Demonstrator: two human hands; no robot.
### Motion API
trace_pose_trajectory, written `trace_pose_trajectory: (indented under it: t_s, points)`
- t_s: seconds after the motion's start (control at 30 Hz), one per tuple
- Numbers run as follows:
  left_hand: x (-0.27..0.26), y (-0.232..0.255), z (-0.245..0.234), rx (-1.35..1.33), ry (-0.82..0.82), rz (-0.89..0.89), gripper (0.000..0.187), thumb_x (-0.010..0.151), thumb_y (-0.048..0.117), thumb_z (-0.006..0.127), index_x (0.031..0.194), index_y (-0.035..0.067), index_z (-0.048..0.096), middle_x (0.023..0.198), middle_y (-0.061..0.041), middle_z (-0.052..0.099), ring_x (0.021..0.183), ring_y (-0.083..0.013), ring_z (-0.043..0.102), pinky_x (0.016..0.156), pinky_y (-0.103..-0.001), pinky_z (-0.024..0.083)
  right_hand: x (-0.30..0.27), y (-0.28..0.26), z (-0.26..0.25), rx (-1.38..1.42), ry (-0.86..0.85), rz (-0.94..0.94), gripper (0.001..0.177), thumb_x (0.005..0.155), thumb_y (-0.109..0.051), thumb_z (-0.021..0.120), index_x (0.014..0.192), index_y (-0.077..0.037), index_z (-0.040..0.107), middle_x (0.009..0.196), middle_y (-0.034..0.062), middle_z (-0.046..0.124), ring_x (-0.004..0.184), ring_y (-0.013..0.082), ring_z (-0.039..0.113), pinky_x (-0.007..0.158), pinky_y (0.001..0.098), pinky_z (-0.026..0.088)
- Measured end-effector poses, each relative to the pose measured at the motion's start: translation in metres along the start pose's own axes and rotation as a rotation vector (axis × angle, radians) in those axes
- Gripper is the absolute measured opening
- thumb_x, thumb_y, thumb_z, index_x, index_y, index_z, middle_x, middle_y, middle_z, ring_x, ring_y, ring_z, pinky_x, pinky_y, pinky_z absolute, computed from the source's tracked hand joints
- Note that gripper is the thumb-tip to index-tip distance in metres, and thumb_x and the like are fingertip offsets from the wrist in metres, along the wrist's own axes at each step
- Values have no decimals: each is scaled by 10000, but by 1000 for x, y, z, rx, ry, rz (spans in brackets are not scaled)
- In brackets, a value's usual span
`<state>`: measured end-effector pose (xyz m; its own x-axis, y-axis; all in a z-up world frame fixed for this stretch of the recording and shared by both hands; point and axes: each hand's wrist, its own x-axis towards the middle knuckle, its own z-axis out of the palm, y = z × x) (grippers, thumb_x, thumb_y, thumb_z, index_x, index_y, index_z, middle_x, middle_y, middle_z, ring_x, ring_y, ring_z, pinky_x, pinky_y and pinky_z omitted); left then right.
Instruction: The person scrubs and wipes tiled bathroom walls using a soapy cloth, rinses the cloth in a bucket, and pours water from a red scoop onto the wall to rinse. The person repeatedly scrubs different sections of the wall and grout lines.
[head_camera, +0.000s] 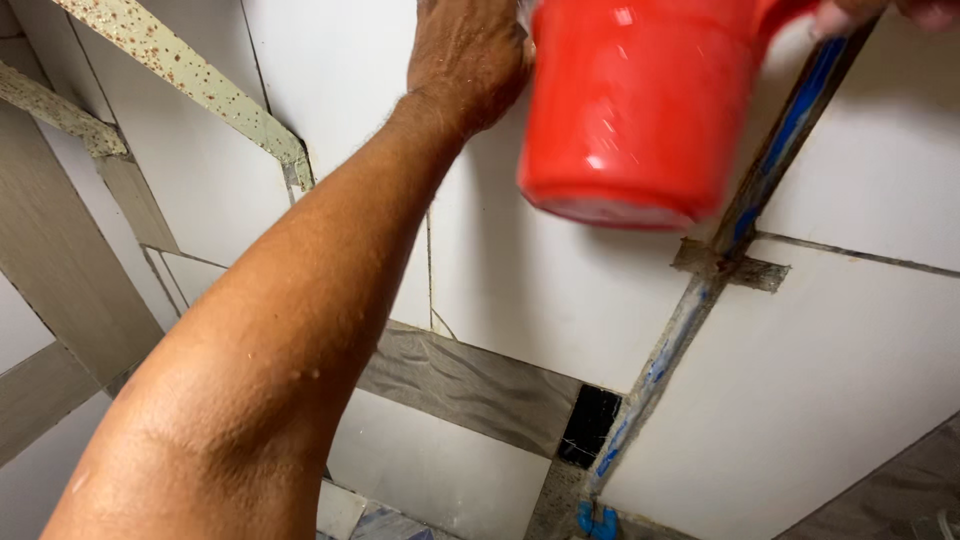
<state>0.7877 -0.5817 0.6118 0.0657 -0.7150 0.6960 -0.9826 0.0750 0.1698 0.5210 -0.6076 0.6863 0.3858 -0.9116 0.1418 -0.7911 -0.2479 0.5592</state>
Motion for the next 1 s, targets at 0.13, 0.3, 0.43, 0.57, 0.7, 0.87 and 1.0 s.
trace_pose_trajectory:
  t_s: [0.13, 0.3, 0.43, 0.57, 0.7, 0.87, 1.0]
  points:
    - [-27, -14, 3, -152, 146, 57, 499, 1036, 520, 533, 1359, 140, 542, 1413, -98, 566, 1389, -312, 471, 1233, -501, 344, -13, -29, -26, 20, 124, 5, 428, 971, -262, 637, 1369, -418, 646, 916, -45, 803, 730, 84, 744, 712, 296, 615]
    - [-66, -47, 58, 19, 115, -74, 847, 994, 635, 558, 1600, 153, 215, 1677, -230, 51, 1505, -509, 16, 1153, -665, 165, -37, -57, -4, -100, 153, -119, 430, 1018, -224, 568, 1427, -347, 609, 840, 14, 797, 611, 90, 735, 609, 279, 623]
    - [-147, -69, 121, 61, 282, -54, 989, 1060, 618, 529, 1654, 21, 10, 1670, -317, -69, 1585, -466, 0, 1292, -662, 148, -76, -77, 51, -39, -191, -117, 477, 1029, -231, 538, 1490, -356, 525, 890, 69, 792, 643, 122, 792, 599, 279, 658]
    - [-221, -75, 166, -113, -54, -244, 928, 987, 457, 524, 1568, -78, 36, 1631, -381, -65, 1527, -495, 20, 1222, -522, 223, -97, -94, 82, -135, -325, -233, 465, 1031, -254, 515, 1465, -417, 543, 1023, 12, 799, 805, 119, 814, 707, 290, 664]
    - [-238, -92, 161, -78, -288, -301, 836, 1000, 379, 528, 1579, -29, 83, 1666, -270, -5, 1552, -374, 91, 1249, -521, 183, -85, -97, 91, -229, -546, -378, 415, 976, -200, 629, 1301, -453, 676, 1119, -116, 792, 1051, 119, 759, 893, 356, 623]
    - [-157, -126, 100, 130, -32, -140, 894, 972, 363, 627, 1605, 41, 84, 1669, -249, 51, 1544, -390, 123, 1234, -570, 174, -9, -86, 54, -225, -544, -598, 262, 894, -234, 747, 1115, -357, 817, 985, -126, 846, 982, 69, 772, 881, 350, 591]
    - [-67, -144, 29, 293, 278, 61, 921, 995, 459, 694, 1618, 45, 157, 1653, -262, 172, 1529, -430, 218, 1206, -616, 281, 87, -63, 4, 55, -315, -429, 276, 907, -174, 693, 1127, -310, 789, 865, -54, 777, 786, 95, 700, 690, 329, 550]
